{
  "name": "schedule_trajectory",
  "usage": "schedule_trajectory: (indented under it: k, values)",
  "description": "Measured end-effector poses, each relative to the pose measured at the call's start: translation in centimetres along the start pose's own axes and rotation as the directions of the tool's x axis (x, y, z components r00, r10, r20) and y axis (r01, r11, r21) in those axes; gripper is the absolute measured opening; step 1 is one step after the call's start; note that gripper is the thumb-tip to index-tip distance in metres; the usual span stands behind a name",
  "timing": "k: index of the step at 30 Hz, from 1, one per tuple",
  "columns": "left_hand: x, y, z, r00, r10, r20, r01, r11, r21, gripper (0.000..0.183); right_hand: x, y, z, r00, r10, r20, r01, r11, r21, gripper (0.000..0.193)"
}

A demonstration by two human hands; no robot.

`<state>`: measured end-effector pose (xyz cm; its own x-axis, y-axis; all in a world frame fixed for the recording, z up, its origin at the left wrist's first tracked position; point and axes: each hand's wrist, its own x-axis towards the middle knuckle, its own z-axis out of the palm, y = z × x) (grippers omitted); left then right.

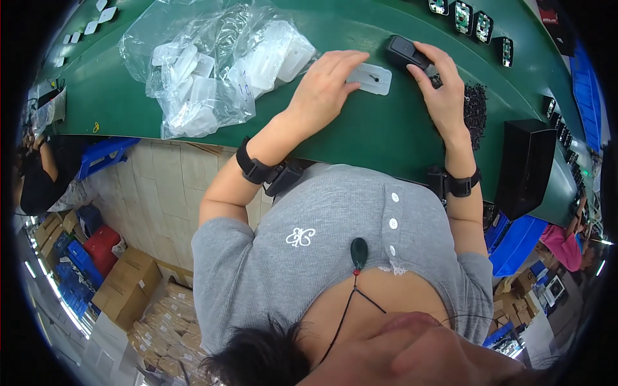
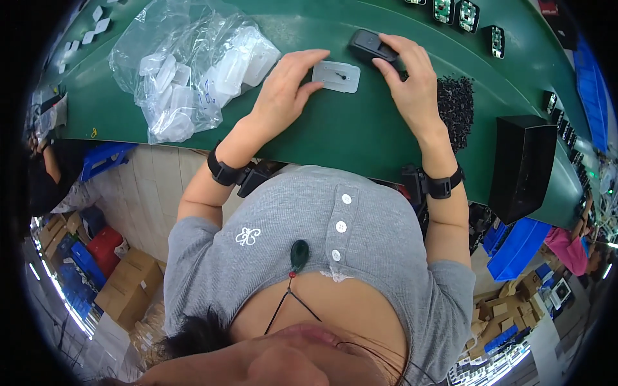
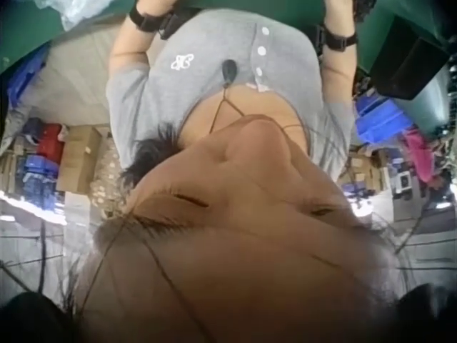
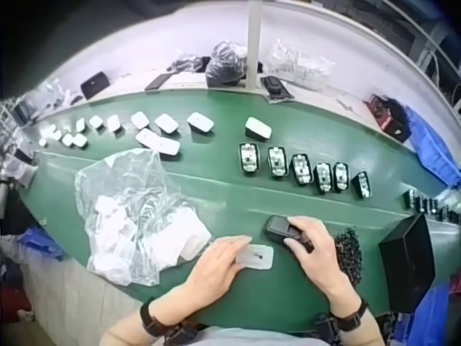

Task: The person picks up a white plastic base and inserts a small black component into it by hand. They then press a black plastic cover onto the assembly and place the completed unit onto the green conveyor belt.

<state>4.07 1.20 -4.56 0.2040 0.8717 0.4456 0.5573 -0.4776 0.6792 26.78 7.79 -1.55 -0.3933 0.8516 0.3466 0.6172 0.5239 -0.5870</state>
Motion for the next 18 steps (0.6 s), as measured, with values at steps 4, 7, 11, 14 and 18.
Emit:
schedule_trajectory:
  k: [4,7,11,14,18]
  values:
    - [-0.9,0.3,-0.9,0.997,-0.070,-0.032,0.066,0.991,-0.119,0.053,-0.7,-3.1,0.0,0.976,-0.171,0.133,0.160,0.983,0.093,0.040]
    - [-1.3,-0.2,-0.9,0.999,-0.029,0.013,0.030,0.996,-0.088,0.050,-1.2,-3.6,0.9,0.963,-0.183,0.200,0.163,0.980,0.111,0.041]
    - [-1.6,-1.2,-0.8,0.998,0.033,0.056,-0.033,0.999,0.009,0.048,-1.3,-3.8,1.5,0.961,-0.177,0.212,0.165,0.984,0.074,0.041]
    - [-1.7,-1.3,-0.7,0.995,0.039,0.089,-0.044,0.997,0.058,0.049,-1.6,-3.6,2.2,0.962,-0.192,0.193,0.190,0.981,0.028,0.042]
    - [-1.7,-0.1,-0.4,0.995,0.054,0.087,-0.070,0.979,0.190,0.052,-2.0,-3.4,2.3,0.961,-0.226,0.162,0.233,0.972,-0.026,0.044]
